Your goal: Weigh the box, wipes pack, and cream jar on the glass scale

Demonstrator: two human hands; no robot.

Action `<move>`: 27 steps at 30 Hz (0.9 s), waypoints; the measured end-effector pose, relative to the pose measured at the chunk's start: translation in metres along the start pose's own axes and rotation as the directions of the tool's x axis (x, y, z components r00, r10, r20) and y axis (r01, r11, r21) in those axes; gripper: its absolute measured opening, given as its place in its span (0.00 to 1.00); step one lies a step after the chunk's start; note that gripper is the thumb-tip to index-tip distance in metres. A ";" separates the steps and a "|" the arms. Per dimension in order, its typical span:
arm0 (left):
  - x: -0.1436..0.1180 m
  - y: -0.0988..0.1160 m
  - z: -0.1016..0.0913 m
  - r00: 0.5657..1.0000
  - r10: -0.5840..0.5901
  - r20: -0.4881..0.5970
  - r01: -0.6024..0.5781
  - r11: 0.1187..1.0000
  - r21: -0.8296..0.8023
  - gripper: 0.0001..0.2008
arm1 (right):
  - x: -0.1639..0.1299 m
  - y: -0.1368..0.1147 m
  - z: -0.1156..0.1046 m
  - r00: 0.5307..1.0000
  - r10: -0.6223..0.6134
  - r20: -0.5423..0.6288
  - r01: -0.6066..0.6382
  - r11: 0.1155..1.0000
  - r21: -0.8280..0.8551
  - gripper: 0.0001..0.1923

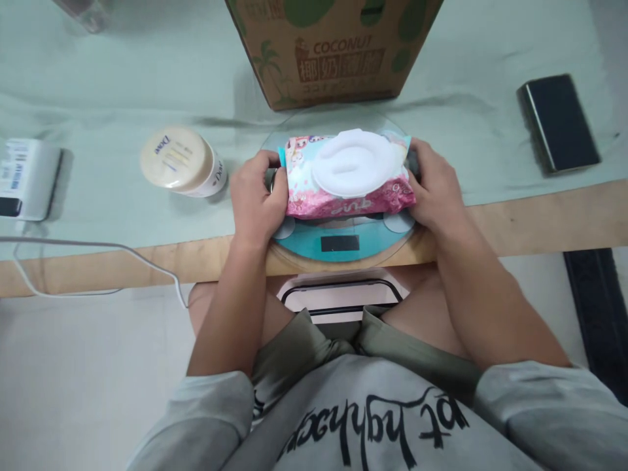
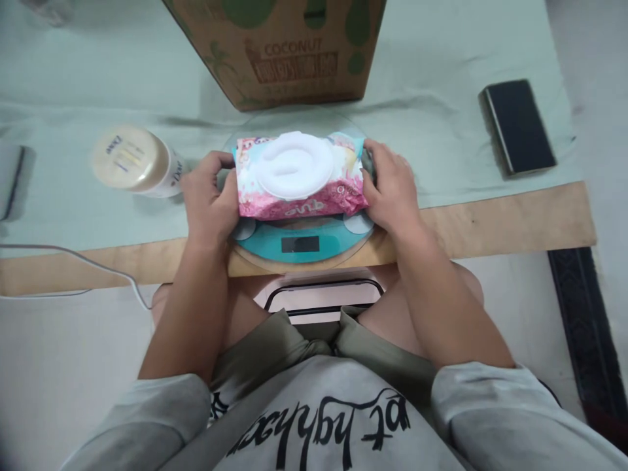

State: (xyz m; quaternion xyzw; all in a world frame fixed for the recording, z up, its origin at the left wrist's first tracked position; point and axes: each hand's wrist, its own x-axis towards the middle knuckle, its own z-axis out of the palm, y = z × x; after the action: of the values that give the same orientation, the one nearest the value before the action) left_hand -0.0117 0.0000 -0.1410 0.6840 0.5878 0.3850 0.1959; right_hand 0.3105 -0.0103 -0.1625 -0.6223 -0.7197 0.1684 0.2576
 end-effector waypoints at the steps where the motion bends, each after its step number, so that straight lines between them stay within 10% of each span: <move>1: 0.000 0.000 0.000 1.000 -0.002 0.002 0.002 1.000 0.007 0.06 | -0.001 -0.002 0.001 1.000 0.019 0.009 -0.018 1.000 -0.013 0.26; 11: 0.000 0.005 -0.002 1.000 -0.008 -0.005 0.008 1.000 -0.002 0.05 | 0.002 -0.014 -0.005 0.976 0.103 -0.193 -0.067 0.981 0.180 0.24; 14: 0.000 0.006 -0.003 1.000 -0.017 0.004 0.017 1.000 0.007 0.04 | 0.002 -0.034 -0.019 0.937 -0.084 -0.338 0.173 0.954 0.243 0.28; 17: 0.000 0.007 -0.003 1.000 -0.024 0.007 0.024 1.000 -0.002 0.03 | 0.004 -0.066 -0.026 0.936 -0.332 -0.120 0.348 0.922 0.167 0.37; 21: 0.000 0.007 0.000 0.999 -0.015 -0.050 0.012 0.998 -0.069 0.03 | 0.006 -0.098 -0.018 0.967 -0.250 0.043 0.246 0.966 0.076 0.42; 27: 0.002 0.003 0.004 0.969 -0.070 -0.236 -0.006 0.952 -0.306 0.07 | -0.007 -0.085 -0.035 0.932 -0.175 -0.317 0.226 0.965 0.132 0.31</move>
State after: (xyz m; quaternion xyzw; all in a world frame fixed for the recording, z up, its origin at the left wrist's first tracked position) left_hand -0.0073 0.0022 -0.1407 0.5835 0.5523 0.5487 0.2314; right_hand 0.2633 -0.0341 -0.0874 -0.5400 -0.7151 0.1032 0.4317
